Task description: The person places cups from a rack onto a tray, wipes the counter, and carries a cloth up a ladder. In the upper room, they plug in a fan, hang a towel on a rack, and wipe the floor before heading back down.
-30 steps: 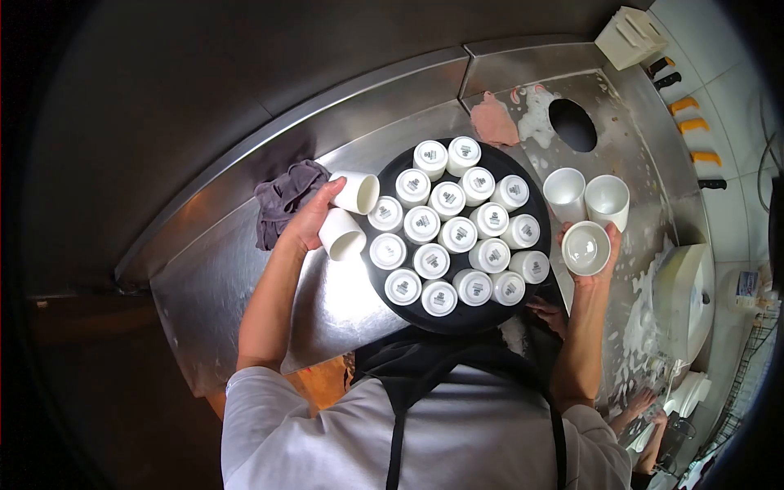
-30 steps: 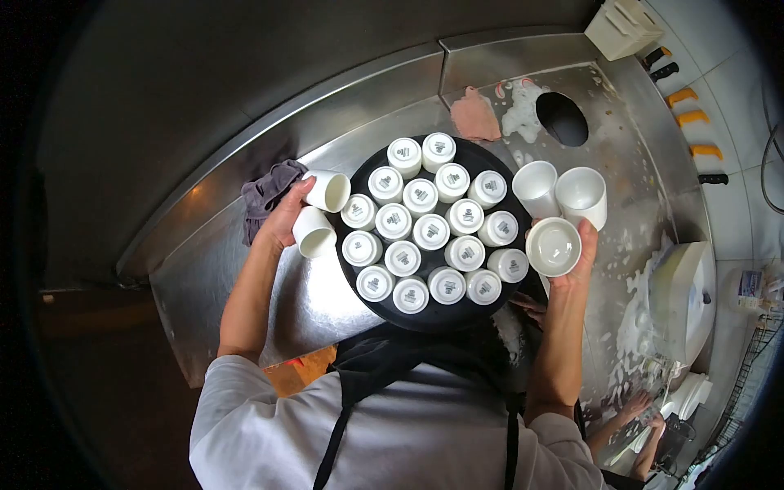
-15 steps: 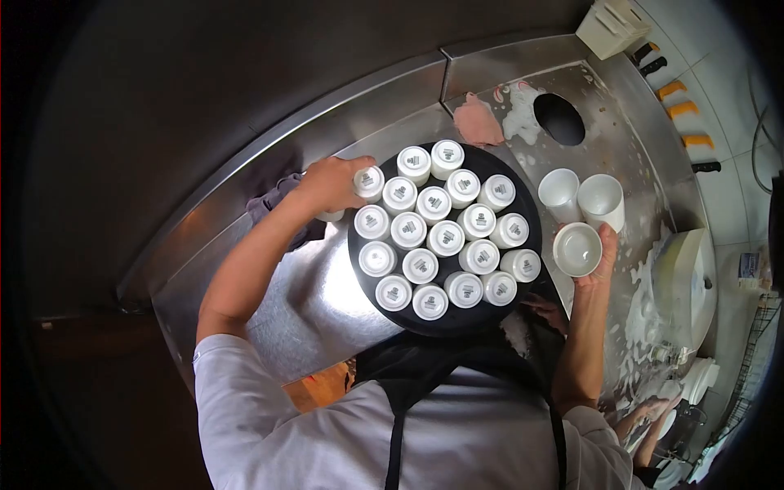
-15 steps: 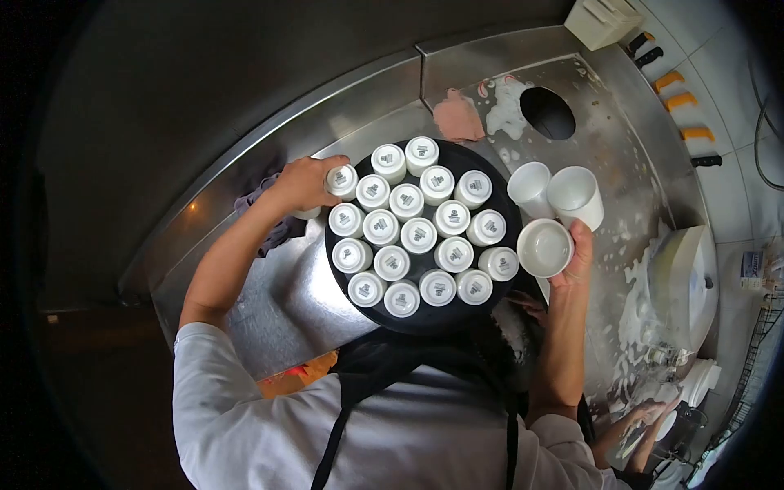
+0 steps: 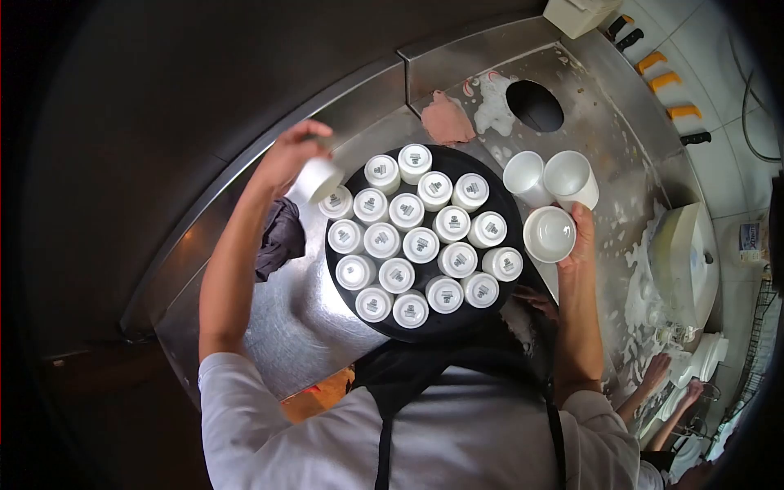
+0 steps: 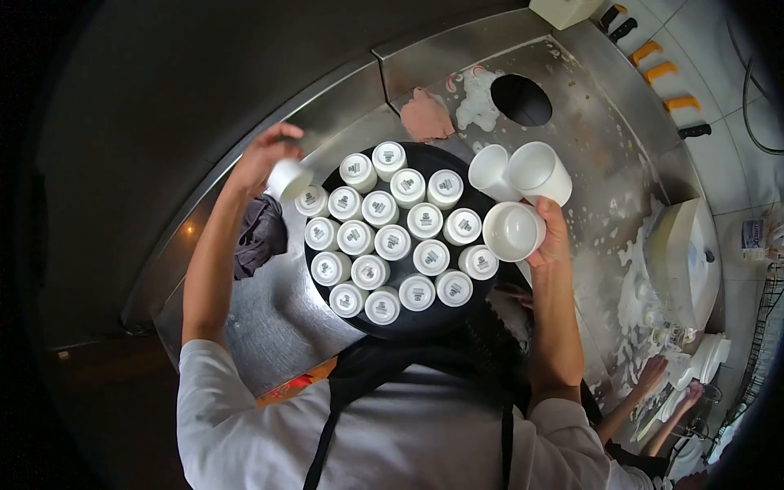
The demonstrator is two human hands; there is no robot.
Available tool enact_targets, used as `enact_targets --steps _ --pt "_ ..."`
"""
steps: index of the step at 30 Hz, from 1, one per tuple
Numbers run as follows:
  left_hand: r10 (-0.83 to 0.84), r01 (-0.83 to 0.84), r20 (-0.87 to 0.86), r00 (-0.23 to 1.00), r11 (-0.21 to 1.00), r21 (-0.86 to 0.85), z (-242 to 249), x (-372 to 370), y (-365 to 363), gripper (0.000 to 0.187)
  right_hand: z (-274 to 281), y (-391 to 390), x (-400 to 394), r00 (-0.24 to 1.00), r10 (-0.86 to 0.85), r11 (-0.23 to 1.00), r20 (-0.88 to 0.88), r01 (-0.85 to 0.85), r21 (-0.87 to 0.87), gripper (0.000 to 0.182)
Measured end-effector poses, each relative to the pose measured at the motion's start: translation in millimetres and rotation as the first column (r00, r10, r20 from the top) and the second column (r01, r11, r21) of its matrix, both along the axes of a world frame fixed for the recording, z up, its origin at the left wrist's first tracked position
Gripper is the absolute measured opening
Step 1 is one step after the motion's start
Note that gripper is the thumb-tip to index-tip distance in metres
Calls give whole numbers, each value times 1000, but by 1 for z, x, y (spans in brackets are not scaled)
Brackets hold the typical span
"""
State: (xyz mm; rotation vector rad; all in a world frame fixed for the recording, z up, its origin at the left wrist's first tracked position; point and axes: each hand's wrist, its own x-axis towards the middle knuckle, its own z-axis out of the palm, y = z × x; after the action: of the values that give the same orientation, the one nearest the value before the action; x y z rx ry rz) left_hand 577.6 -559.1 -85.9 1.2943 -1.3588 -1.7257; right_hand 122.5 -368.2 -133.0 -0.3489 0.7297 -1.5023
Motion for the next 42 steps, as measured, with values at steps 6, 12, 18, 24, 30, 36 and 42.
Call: enact_targets --steps 6,12,18,24,30,36,42 --pt "-44 147 239 970 888 -435 -46 -166 -41 18 -12 6 -14 999 -50 999 17 50 22 64" --pt "174 584 740 650 509 -633 -74 -259 -15 29 -14 22 -23 998 -70 997 -4 70 13 70" --pt "166 680 810 562 465 -567 -84 -257 2 35 -26 26 -29 997 -76 995 -9 77 58 61" --pt "144 598 742 655 502 -625 -87 -243 6 44 -20 5 -19 994 75 995 -81 -70 66 55" --pt "60 -28 -195 979 987 160 3 -231 100 80 8 -12 25 976 110 990 -188 -91 106 59" --pt "195 240 -729 656 862 446 -6 -215 135 91 48 -26 80 708 34 965 -705 -207 -162 81" --pt "278 165 -674 684 841 514 -20 -196 157 79 47 -22 103 756 152 938 -637 -314 -149 89"
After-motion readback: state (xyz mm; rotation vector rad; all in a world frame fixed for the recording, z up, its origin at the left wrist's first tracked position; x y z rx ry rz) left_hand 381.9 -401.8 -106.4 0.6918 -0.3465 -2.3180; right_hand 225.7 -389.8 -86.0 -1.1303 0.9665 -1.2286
